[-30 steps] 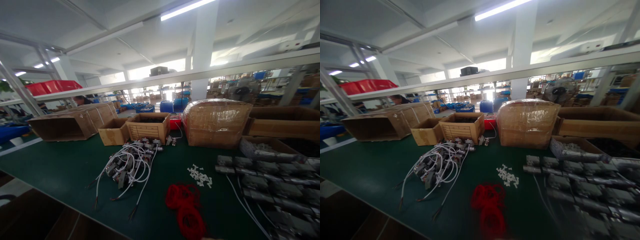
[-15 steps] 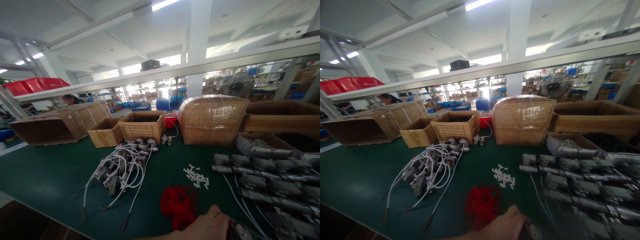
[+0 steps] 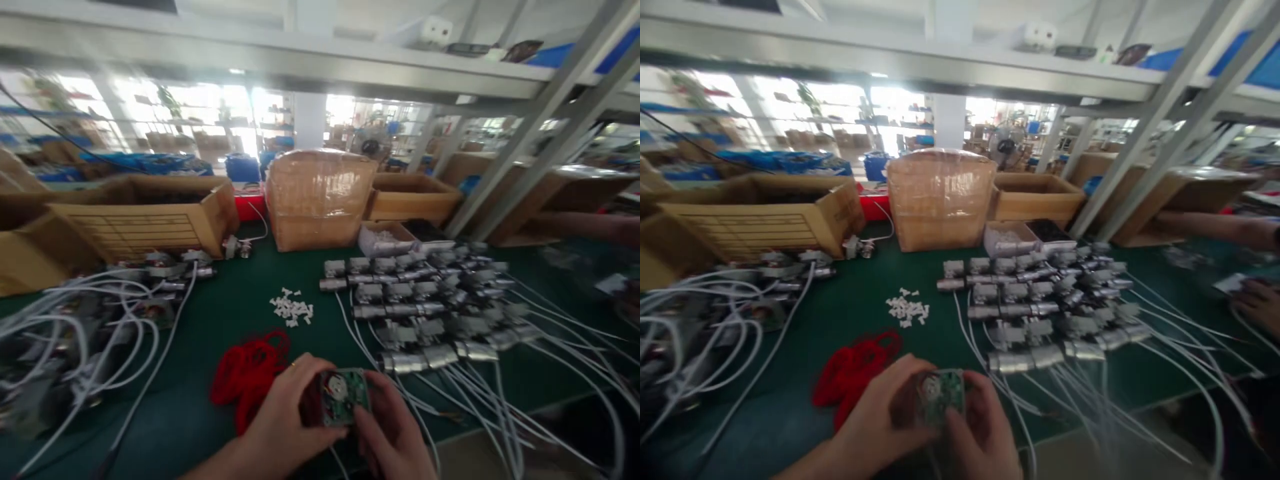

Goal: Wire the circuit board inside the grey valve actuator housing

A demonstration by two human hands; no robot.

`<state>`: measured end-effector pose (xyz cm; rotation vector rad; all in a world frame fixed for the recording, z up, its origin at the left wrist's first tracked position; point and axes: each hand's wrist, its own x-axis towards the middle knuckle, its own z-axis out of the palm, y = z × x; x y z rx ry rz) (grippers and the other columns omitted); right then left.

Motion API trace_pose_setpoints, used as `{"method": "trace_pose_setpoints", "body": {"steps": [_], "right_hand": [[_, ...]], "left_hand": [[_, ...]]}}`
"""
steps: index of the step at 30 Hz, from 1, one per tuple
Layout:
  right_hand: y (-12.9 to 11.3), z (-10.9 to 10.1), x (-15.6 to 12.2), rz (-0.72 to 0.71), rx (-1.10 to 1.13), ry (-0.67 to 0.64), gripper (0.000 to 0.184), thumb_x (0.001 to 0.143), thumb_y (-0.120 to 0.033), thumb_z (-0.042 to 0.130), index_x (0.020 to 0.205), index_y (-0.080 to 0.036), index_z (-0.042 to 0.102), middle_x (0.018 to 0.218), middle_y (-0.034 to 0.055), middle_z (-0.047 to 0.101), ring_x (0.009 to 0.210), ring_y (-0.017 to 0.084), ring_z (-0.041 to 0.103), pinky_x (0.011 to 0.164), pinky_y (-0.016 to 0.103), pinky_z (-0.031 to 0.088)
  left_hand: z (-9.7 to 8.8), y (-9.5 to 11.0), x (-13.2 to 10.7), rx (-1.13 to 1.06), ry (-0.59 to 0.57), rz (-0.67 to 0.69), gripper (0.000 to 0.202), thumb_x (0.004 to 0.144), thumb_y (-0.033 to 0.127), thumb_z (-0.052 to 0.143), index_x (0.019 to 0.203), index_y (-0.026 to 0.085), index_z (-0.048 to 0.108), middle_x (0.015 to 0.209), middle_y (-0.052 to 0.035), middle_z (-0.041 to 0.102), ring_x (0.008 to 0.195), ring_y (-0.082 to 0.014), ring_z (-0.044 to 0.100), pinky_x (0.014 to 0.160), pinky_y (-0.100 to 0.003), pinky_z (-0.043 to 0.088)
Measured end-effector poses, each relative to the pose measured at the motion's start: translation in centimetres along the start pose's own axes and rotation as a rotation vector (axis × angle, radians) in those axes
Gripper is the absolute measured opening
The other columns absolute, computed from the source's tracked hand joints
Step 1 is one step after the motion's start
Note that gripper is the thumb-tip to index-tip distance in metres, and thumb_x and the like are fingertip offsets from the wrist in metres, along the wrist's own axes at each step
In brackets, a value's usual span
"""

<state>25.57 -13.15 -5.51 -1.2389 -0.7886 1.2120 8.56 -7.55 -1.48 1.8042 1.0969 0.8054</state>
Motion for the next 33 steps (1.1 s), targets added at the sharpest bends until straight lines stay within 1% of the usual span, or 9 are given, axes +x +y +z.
{"method": "trace_pose_setpoints", "body": {"steps": [7,12,17,20,24,27,29,31,33], "right_hand": [[0.3,-0.3,-0.6,-0.137,-0.069,-0.024,0.054,0.077,-0.035,0.083,0.124,-0.023,0.061,0.108,0.0068,0.071,0.086,0.019,0.069,0.077,0.025,0.058],[0.5,-0.5,-0.7,-0.154,-0.131,-0.008,0.052,0.081,-0.031,0.075,0.130,-0.021,0.060,0.112,0.0078,0.070,0.094,0.020,0.069,0.072,0.023,0.055],[-0.1,-0.1,-0.4,-0.123,-0.084,-0.028,0.061,0.080,-0.030,0.075,0.137,-0.022,0.055,0.116,0.0089,0.069,0.099,0.021,0.069,0.080,0.027,0.058],[-0.5,-0.1,-0.1,-0.092,0.005,-0.080,0.058,0.078,-0.030,0.076,0.132,-0.021,0.055,0.112,0.0088,0.070,0.099,0.022,0.070,0.084,0.029,0.058],[-0.4,-0.4,-0.2,-0.152,-0.174,-0.009,0.037,0.077,-0.029,0.079,0.108,-0.020,0.061,0.083,0.0020,0.068,0.072,0.016,0.064,0.064,0.021,0.053],[0.0,-0.6,-0.9,-0.222,-0.372,0.113,0.031,0.076,-0.032,0.081,0.097,-0.021,0.061,0.071,-0.0015,0.061,0.061,0.014,0.059,0.055,0.021,0.048],[0.0,-0.8,-1.3,-0.236,-0.442,0.115,0.033,0.073,-0.035,0.084,0.089,-0.022,0.059,0.069,-0.0028,0.060,0.058,0.014,0.057,0.052,0.020,0.047],[-0.3,-1.2,-1.5,-0.214,-0.415,0.045,0.039,0.069,-0.035,0.087,0.092,-0.023,0.058,0.071,-0.0032,0.061,0.059,0.014,0.058,0.052,0.020,0.046],[-0.8,-1.6,-1.4,-0.158,-0.320,-0.058,0.057,0.069,-0.031,0.086,0.117,-0.023,0.057,0.078,-0.0030,0.063,0.064,0.015,0.062,0.056,0.020,0.050]], "left_hand": [[-0.2,-0.3,0.1,-0.074,-0.015,-0.032,0.046,0.069,0.021,0.076,0.115,0.021,0.070,0.109,-0.0074,0.071,0.103,-0.0294,0.067,0.083,-0.035,0.057],[0.1,-0.4,0.3,-0.112,-0.016,-0.034,0.044,0.069,0.023,0.076,0.113,0.020,0.069,0.107,-0.0080,0.071,0.098,-0.0285,0.070,0.080,-0.034,0.060],[0.6,0.0,0.2,-0.304,0.029,-0.135,0.058,0.069,0.023,0.071,0.125,0.019,0.057,0.109,-0.0089,0.071,0.090,-0.0248,0.074,0.072,-0.031,0.062],[0.4,0.4,0.3,-0.326,0.019,-0.136,0.047,0.071,0.022,0.071,0.116,0.017,0.060,0.104,-0.0090,0.073,0.089,-0.0238,0.073,0.073,-0.030,0.062],[0.2,0.3,0.4,-0.336,0.018,-0.071,0.041,0.076,0.021,0.070,0.116,0.017,0.064,0.115,-0.0105,0.068,0.090,-0.0220,0.071,0.078,-0.032,0.062],[0.5,-0.1,0.2,-0.318,-0.010,-0.033,0.052,0.070,0.020,0.081,0.119,0.021,0.065,0.115,-0.0073,0.065,0.097,-0.0238,0.068,0.085,-0.033,0.060],[0.9,-0.4,-0.1,-0.311,-0.033,-0.051,0.069,0.062,0.018,0.089,0.125,0.024,0.061,0.116,-0.0053,0.064,0.103,-0.0258,0.066,0.091,-0.035,0.057],[1.1,-0.4,-0.5,-0.284,-0.037,-0.066,0.081,0.058,0.017,0.093,0.131,0.026,0.058,0.118,-0.0046,0.061,0.106,-0.0267,0.063,0.096,-0.037,0.054],[1.3,-0.4,-0.7,-0.234,-0.061,-0.026,0.079,0.059,0.016,0.092,0.130,0.027,0.060,0.117,-0.0042,0.057,0.107,-0.0267,0.061,0.097,-0.038,0.053]]}}
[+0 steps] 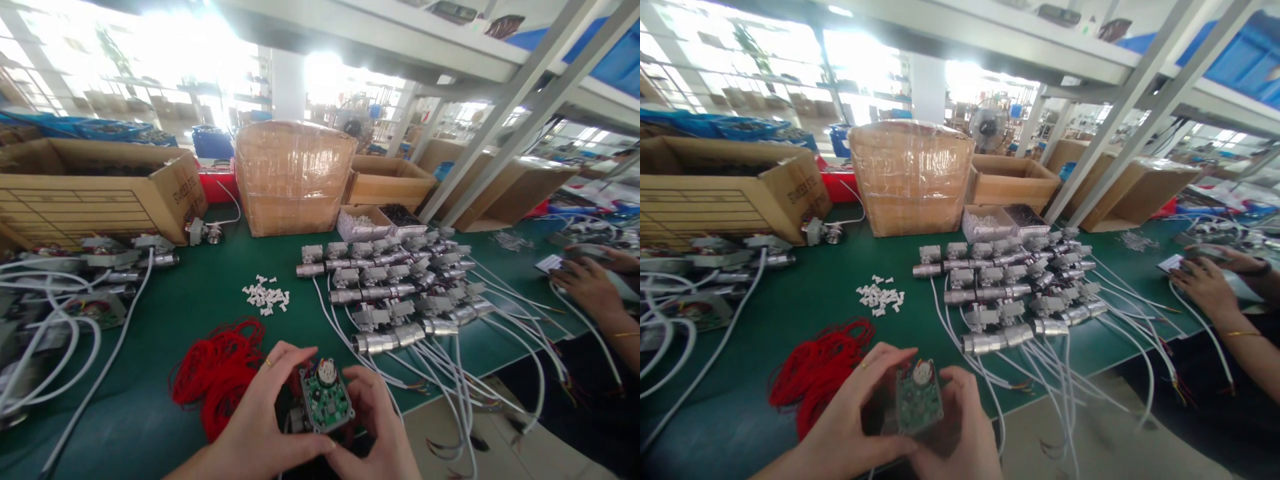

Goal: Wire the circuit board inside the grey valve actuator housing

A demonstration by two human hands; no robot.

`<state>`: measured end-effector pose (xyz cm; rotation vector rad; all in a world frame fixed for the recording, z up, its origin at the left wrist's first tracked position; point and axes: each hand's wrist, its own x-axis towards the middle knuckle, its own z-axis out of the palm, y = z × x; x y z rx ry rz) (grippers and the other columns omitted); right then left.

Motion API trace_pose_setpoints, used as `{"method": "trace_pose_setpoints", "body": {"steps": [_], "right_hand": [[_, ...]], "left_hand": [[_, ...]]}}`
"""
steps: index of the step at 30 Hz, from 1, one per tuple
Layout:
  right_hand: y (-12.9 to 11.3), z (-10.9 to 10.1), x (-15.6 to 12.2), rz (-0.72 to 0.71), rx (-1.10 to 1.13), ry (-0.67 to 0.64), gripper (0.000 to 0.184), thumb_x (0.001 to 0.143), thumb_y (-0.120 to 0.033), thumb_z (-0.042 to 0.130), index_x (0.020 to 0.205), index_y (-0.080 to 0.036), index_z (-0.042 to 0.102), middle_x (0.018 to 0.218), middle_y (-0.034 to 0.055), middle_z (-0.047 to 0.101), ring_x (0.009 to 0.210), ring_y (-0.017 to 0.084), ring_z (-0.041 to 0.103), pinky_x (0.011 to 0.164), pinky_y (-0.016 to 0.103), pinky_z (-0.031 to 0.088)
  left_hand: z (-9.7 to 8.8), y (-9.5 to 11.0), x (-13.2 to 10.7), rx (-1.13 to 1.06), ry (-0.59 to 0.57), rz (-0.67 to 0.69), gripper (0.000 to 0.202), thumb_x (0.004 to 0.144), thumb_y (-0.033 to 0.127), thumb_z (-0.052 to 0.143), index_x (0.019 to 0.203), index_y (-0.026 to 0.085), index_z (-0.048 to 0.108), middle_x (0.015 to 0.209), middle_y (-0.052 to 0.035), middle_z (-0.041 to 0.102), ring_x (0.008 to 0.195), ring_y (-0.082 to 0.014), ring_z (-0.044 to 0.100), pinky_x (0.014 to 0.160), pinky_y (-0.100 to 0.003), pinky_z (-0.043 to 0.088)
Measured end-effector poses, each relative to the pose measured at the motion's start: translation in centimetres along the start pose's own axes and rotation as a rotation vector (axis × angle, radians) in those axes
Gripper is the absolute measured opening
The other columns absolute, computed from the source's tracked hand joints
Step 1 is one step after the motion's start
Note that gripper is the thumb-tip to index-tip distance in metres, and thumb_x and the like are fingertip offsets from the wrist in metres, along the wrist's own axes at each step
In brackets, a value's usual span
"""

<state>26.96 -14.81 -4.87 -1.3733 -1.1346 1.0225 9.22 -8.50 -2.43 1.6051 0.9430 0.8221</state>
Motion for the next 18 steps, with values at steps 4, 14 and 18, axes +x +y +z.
{"method": "trace_pose_setpoints", "body": {"steps": [4,14,18], "right_hand": [[-0.8,-1.0,0.7,0.070,0.171,-0.261,0.083,0.068,-0.018,0.082,0.143,-0.023,0.048,0.112,0.0073,0.071,0.100,0.025,0.071,0.089,0.032,0.058],[-0.4,-0.2,-0.3,0.119,0.286,-0.231,0.058,0.060,-0.014,0.076,0.115,-0.028,0.063,0.104,0.0000,0.071,0.098,0.023,0.070,0.084,0.026,0.056],[-0.1,-1.0,-0.4,0.107,0.026,-0.281,0.058,0.061,-0.018,0.078,0.116,-0.026,0.061,0.102,0.0010,0.070,0.092,0.022,0.069,0.079,0.025,0.054]], "left_hand": [[0.2,0.2,-0.2,0.042,-0.072,0.099,0.078,0.057,0.010,0.090,0.128,0.029,0.061,0.119,-0.0039,0.053,0.111,-0.0274,0.057,0.098,-0.037,0.053],[-0.1,-0.4,-0.5,0.058,-0.207,0.164,0.075,0.058,0.011,0.091,0.123,0.033,0.061,0.113,-0.0024,0.052,0.104,-0.0254,0.057,0.090,-0.033,0.054],[-0.3,0.2,-0.3,0.066,-0.295,0.122,0.071,0.060,0.010,0.089,0.122,0.033,0.063,0.113,-0.0025,0.050,0.105,-0.0255,0.056,0.091,-0.033,0.053]]}}
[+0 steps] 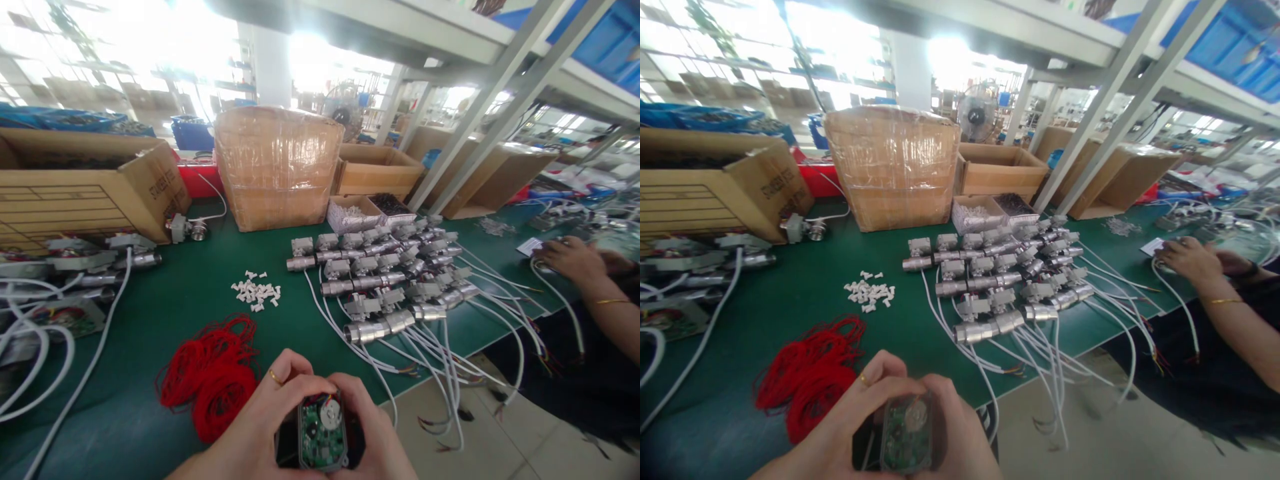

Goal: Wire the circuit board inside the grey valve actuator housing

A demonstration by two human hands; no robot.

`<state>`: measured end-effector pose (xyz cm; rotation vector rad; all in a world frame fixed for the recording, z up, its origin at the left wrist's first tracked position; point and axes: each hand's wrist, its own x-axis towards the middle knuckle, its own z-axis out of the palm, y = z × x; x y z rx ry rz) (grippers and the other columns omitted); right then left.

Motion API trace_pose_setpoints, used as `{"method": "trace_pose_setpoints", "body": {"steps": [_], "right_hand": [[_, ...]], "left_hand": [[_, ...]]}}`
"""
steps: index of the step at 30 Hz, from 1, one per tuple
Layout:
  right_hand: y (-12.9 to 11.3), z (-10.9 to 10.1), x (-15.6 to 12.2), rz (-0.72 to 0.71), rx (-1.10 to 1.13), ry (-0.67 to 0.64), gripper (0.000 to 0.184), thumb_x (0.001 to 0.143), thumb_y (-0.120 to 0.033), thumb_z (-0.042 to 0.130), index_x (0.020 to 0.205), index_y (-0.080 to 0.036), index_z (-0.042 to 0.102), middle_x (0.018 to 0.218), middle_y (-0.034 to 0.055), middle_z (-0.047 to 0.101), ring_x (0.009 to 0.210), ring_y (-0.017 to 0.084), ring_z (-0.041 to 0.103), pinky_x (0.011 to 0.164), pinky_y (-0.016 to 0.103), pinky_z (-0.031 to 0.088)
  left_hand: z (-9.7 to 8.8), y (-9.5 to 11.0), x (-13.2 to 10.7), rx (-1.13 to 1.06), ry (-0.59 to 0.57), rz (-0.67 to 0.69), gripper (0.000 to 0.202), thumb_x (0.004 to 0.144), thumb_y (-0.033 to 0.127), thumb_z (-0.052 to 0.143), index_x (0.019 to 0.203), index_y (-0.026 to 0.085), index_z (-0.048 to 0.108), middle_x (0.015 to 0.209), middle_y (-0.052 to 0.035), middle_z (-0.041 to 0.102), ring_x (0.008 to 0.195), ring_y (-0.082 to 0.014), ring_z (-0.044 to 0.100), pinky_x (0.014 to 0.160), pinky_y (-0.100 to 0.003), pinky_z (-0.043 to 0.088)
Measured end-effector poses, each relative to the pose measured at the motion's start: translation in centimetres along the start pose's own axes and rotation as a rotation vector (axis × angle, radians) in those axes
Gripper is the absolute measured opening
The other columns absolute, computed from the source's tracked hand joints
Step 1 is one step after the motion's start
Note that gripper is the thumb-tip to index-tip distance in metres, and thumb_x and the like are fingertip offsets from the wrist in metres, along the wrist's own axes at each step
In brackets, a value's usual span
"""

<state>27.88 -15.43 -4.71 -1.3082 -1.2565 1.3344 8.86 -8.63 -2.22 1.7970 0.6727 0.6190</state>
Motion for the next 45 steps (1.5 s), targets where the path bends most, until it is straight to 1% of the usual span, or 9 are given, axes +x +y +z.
{"method": "trace_pose_setpoints", "body": {"steps": [7,11,15,21,30,32,37,41,45], "right_hand": [[-0.9,-0.2,0.3,0.009,-0.089,-0.051,0.052,0.060,-0.019,0.075,0.109,-0.023,0.059,0.096,0.0016,0.067,0.085,0.020,0.066,0.070,0.021,0.051],[-0.9,0.0,0.5,-0.006,-0.022,-0.067,0.051,0.063,-0.020,0.072,0.111,-0.022,0.056,0.093,0.0004,0.067,0.080,0.017,0.065,0.066,0.020,0.050],[-0.6,0.5,0.6,-0.010,0.082,-0.034,0.056,0.062,-0.020,0.075,0.113,-0.023,0.053,0.093,-0.0007,0.066,0.080,0.016,0.064,0.066,0.020,0.050],[-1.1,1.3,0.8,-0.034,0.181,0.045,0.056,0.060,-0.012,0.070,0.111,-0.024,0.050,0.095,-0.0029,0.066,0.084,0.014,0.064,0.072,0.019,0.050],[-0.4,1.5,0.7,-0.089,0.088,0.085,0.057,0.067,-0.013,0.069,0.118,-0.025,0.048,0.109,0.0012,0.070,0.095,0.017,0.069,0.079,0.020,0.056],[-0.2,1.2,0.5,-0.080,0.026,0.072,0.057,0.068,-0.016,0.071,0.120,-0.025,0.048,0.108,0.0010,0.070,0.094,0.017,0.070,0.078,0.020,0.056],[-0.1,0.6,0.0,-0.136,-0.252,0.028,0.057,0.070,-0.021,0.070,0.124,-0.027,0.053,0.109,0.0013,0.069,0.097,0.018,0.070,0.085,0.021,0.056],[-0.5,0.7,0.1,-0.225,-0.393,0.047,0.051,0.070,-0.021,0.062,0.121,-0.025,0.056,0.106,0.0027,0.071,0.095,0.019,0.072,0.083,0.023,0.057],[-0.9,1.2,0.2,-0.301,-0.384,0.103,0.047,0.068,-0.020,0.058,0.115,-0.023,0.058,0.100,0.0024,0.072,0.088,0.018,0.072,0.078,0.021,0.057]], "left_hand": [[0.2,0.5,0.0,0.032,0.055,0.022,0.063,0.062,0.007,0.091,0.111,0.030,0.059,0.113,0.0000,0.049,0.105,-0.0223,0.054,0.094,-0.031,0.049],[0.0,-0.1,0.0,0.082,0.085,0.172,0.070,0.060,0.008,0.093,0.114,0.031,0.056,0.114,0.0007,0.050,0.105,-0.0224,0.052,0.092,-0.030,0.047],[-0.2,-0.1,-0.2,0.136,0.121,0.169,0.058,0.073,0.018,0.089,0.119,0.030,0.056,0.117,-0.0006,0.053,0.107,-0.0223,0.053,0.093,-0.031,0.048],[-0.4,0.2,0.1,0.327,0.187,0.395,0.030,0.097,0.044,0.067,0.117,0.023,0.059,0.108,-0.0040,0.061,0.104,-0.0214,0.054,0.091,-0.030,0.050],[-0.4,0.2,0.0,0.621,0.254,0.679,0.032,0.106,0.023,0.053,0.130,0.003,0.058,0.123,-0.0141,0.066,0.123,-0.0211,0.054,0.107,-0.027,0.046],[-0.6,0.4,-0.3,0.620,0.240,0.630,0.030,0.105,0.025,0.057,0.128,0.006,0.058,0.120,-0.0126,0.068,0.118,-0.0208,0.058,0.104,-0.028,0.048],[-0.6,1.2,-0.4,0.475,0.320,0.408,0.041,0.099,0.058,0.057,0.112,0.019,0.060,0.095,-0.0041,0.063,0.089,-0.0202,0.058,0.076,-0.030,0.051],[0.1,1.9,0.6,0.488,0.370,0.388,0.029,0.099,0.047,0.061,0.090,0.020,0.058,0.086,-0.0025,0.054,0.083,-0.0211,0.050,0.072,-0.032,0.043],[0.9,3.1,1.5,0.522,0.326,0.361,0.018,0.096,0.032,0.066,0.086,0.019,0.057,0.085,-0.0019,0.055,0.084,-0.0219,0.048,0.078,-0.035,0.042]]}}
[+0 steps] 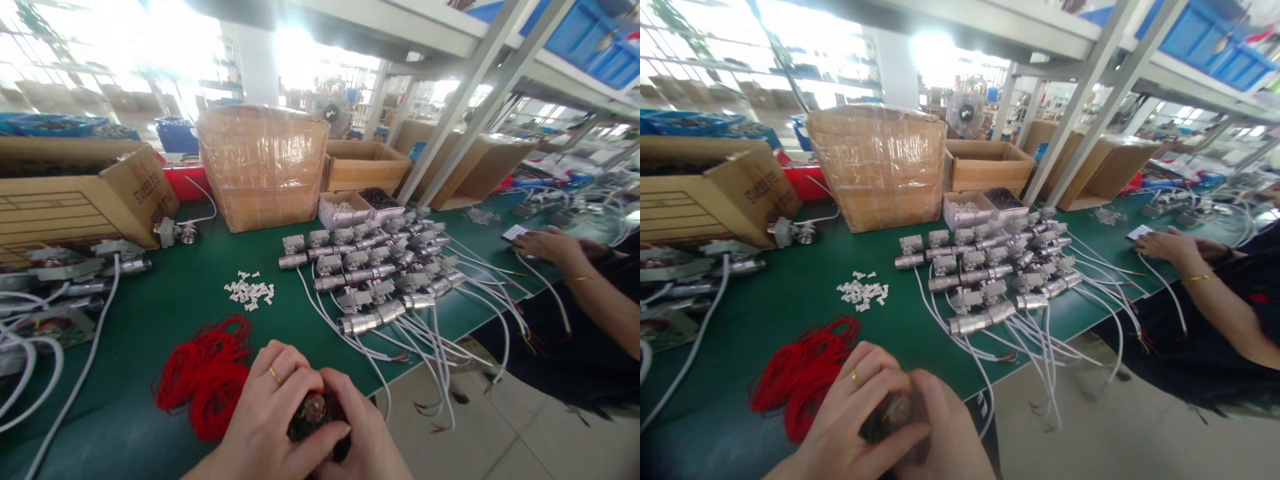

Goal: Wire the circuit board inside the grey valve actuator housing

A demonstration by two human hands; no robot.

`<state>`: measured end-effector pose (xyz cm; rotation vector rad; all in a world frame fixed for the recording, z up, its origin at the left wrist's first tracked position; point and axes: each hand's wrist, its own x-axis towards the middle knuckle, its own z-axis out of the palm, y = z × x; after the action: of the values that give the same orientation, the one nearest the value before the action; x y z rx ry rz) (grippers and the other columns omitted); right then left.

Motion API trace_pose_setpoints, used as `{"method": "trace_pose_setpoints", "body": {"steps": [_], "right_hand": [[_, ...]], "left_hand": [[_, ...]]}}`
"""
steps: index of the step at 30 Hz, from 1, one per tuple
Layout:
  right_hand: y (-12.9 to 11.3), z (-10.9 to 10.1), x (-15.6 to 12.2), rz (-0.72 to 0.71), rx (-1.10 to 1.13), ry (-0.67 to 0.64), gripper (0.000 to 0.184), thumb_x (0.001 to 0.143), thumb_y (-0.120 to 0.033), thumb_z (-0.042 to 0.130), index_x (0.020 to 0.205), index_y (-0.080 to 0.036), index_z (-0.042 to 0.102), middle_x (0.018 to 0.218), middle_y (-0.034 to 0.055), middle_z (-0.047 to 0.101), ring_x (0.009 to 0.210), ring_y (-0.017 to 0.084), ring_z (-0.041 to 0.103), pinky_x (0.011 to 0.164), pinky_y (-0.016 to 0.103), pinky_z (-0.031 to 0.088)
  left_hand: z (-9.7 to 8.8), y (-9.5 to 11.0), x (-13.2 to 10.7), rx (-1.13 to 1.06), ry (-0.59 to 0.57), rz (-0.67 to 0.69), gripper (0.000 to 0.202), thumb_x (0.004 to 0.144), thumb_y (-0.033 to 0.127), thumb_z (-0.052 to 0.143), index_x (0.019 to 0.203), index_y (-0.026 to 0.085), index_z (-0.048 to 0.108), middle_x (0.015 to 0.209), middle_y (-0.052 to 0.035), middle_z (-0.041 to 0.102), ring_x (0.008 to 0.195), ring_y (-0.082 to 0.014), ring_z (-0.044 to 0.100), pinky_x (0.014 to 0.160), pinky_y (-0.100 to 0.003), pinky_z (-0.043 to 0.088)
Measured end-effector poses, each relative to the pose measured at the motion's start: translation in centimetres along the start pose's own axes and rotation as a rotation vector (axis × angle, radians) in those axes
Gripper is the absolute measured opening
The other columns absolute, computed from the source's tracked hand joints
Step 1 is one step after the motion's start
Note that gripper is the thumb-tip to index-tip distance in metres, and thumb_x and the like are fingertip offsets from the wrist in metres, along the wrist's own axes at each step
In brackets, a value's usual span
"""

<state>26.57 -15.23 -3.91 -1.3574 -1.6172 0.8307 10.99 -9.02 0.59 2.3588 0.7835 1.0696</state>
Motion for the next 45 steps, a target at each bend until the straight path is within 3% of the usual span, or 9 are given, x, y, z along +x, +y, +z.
{"method": "trace_pose_setpoints", "body": {"steps": [7,13,18,22,27,33,39,42,45], "right_hand": [[-2.0,-0.2,0.4,0.158,0.158,0.019,0.030,0.074,-0.021,0.063,0.104,-0.023,0.057,0.101,0.0005,0.071,0.090,0.016,0.070,0.077,0.019,0.054],[-2.0,-0.4,0.6,0.259,0.193,-0.005,0.040,0.072,-0.023,0.065,0.110,-0.023,0.055,0.099,0.0018,0.072,0.086,0.018,0.070,0.070,0.022,0.052],[-1.2,-0.4,0.6,0.226,0.216,-0.001,0.047,0.070,-0.022,0.068,0.115,-0.022,0.053,0.099,0.0022,0.072,0.085,0.018,0.069,0.069,0.022,0.051],[-1.7,-0.5,0.9,0.239,0.228,-0.004,0.043,0.069,-0.023,0.068,0.110,-0.022,0.054,0.097,0.0022,0.072,0.086,0.019,0.069,0.068,0.023,0.050],[-2.0,-0.7,1.1,0.267,0.281,-0.020,0.043,0.068,-0.020,0.067,0.109,-0.023,0.053,0.089,-0.0012,0.069,0.076,0.016,0.067,0.065,0.020,0.051],[-1.9,-0.6,1.1,0.255,0.290,0.008,0.043,0.067,-0.020,0.071,0.107,-0.023,0.054,0.085,-0.0030,0.067,0.073,0.015,0.066,0.062,0.019,0.051],[-1.7,-0.5,1.1,0.272,0.372,0.009,0.043,0.067,-0.019,0.070,0.107,-0.023,0.054,0.092,0.0001,0.069,0.082,0.017,0.068,0.070,0.022,0.054],[-1.0,-0.4,1.1,0.253,0.365,-0.004,0.046,0.066,-0.018,0.068,0.109,-0.022,0.053,0.093,0.0011,0.069,0.082,0.017,0.068,0.068,0.022,0.053],[-0.3,-0.7,1.1,0.253,0.328,0.008,0.052,0.064,-0.015,0.067,0.114,-0.022,0.053,0.096,0.0013,0.070,0.083,0.017,0.068,0.067,0.022,0.052]], "left_hand": [[0.6,0.5,0.4,-0.076,-0.012,0.031,0.015,0.092,0.007,0.059,0.085,0.020,0.058,0.086,-0.0005,0.059,0.085,-0.0201,0.050,0.077,-0.033,0.041],[0.3,0.4,0.9,-0.078,-0.035,0.154,0.020,0.095,0.002,0.054,0.083,0.017,0.059,0.081,-0.0010,0.058,0.080,-0.0179,0.050,0.075,-0.031,0.043],[-0.1,0.5,1.3,-0.051,-0.067,0.223,0.026,0.094,-0.002,0.050,0.106,0.016,0.065,0.084,-0.0039,0.062,0.082,-0.0197,0.051,0.076,-0.033,0.046],[-0.7,0.7,1.6,-0.084,-0.142,0.205,0.026,0.091,-0.004,0.048,0.089,0.016,0.065,0.084,-0.0036,0.062,0.081,-0.0188,0.053,0.075,-0.031,0.048],[-1.3,0.5,1.9,-0.103,-0.180,0.267,0.021,0.095,0.001,0.054,0.095,0.017,0.067,0.092,-0.0021,0.070,0.092,-0.0179,0.061,0.090,-0.033,0.050],[-1.1,-0.6,0.9,0.068,-0.093,0.460,0.033,0.110,0.013,0.034,0.108,0.013,0.067,0.095,-0.0057,0.076,0.095,-0.0169,0.070,0.091,-0.032,0.055],[-2.1,-1.8,-0.8,0.286,-0.204,0.588,0.037,0.107,0.005,0.029,0.124,0.009,0.063,0.120,-0.0084,0.075,0.125,-0.0168,0.063,0.108,-0.029,0.050],[-2.3,-1.9,-1.0,0.208,-0.129,0.504,0.026,0.104,0.006,0.045,0.121,0.010,0.064,0.117,-0.0094,0.076,0.122,-0.0175,0.065,0.106,-0.028,0.053],[-2.2,-2.2,-0.9,0.075,-0.025,0.229,0.036,0.099,0.031,0.065,0.129,0.012,0.060,0.123,-0.0135,0.070,0.119,-0.0225,0.065,0.102,-0.031,0.057]]}}
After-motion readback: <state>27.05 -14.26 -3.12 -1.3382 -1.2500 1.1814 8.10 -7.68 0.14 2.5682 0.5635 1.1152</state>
